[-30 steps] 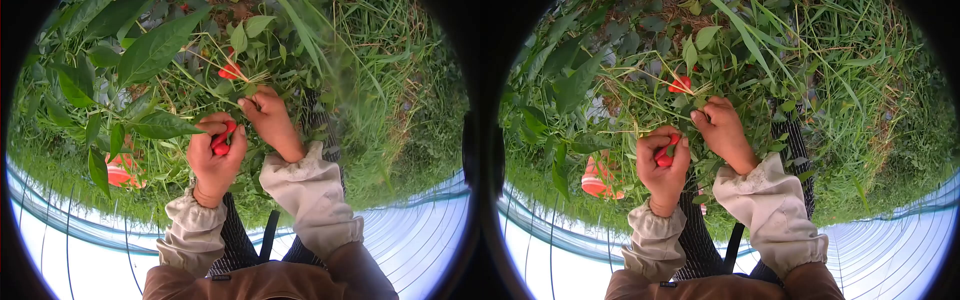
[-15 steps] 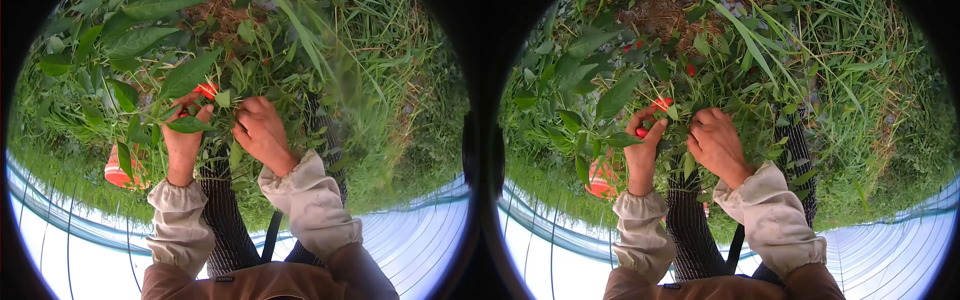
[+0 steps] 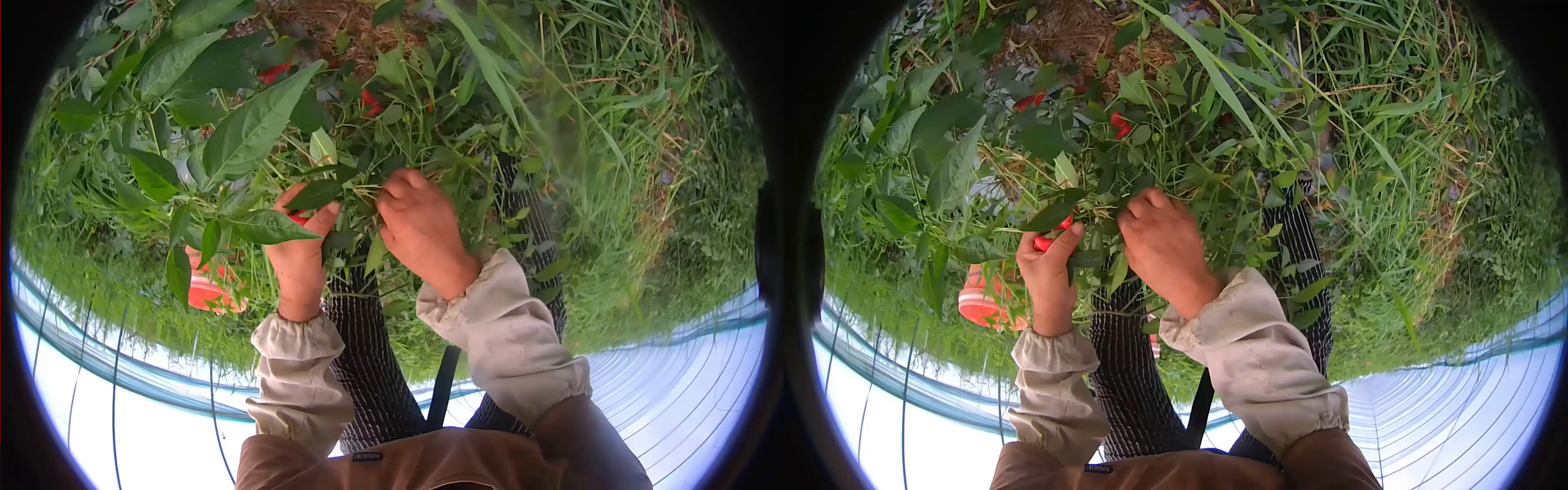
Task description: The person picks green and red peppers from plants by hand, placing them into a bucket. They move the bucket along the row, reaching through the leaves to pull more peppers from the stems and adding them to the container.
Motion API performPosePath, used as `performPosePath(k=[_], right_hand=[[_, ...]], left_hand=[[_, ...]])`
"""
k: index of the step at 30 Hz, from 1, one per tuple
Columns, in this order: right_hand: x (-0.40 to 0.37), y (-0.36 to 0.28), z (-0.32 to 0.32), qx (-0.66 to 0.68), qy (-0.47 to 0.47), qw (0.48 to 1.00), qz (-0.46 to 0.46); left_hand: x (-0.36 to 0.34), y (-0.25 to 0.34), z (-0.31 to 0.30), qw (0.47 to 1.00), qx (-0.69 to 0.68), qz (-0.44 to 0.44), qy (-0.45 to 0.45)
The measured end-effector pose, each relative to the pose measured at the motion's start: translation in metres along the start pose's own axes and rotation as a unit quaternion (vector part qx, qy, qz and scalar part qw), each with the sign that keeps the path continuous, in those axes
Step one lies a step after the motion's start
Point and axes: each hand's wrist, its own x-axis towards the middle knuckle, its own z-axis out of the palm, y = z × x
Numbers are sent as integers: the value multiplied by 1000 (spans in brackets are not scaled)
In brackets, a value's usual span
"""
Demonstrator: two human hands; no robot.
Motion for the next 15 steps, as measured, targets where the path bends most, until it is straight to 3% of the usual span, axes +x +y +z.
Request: performPosePath(k=[5, 8, 9, 11, 12, 13, 15], right_hand=[[-5, -8, 2, -3, -24, 1000, 5], [-12, -8, 9, -20, -45, 999, 20], [-16, -6, 16, -53, -59, 997, 26], [-23, 0, 28, -78, -81, 993, 35], [-26, 0, 35, -100, -106, 989, 41], [-30, -1, 42, -95, -105, 989, 38], [-38, -4, 55, -117, -80, 990, 17]], left_hand=[[-41, -1, -3, 999, -30, 29, 15], [-54, -10, -9, 980, 132, 142, 45], [-59, -9, -17, 980, 133, 142, 44], [-65, 18, -21, 959, 109, 259, 45], [-70, 35, -22, 980, 18, 190, 55], [-68, 44, -25, 979, 22, 192, 58], [-56, 56, -33, 978, -73, 118, -157]])
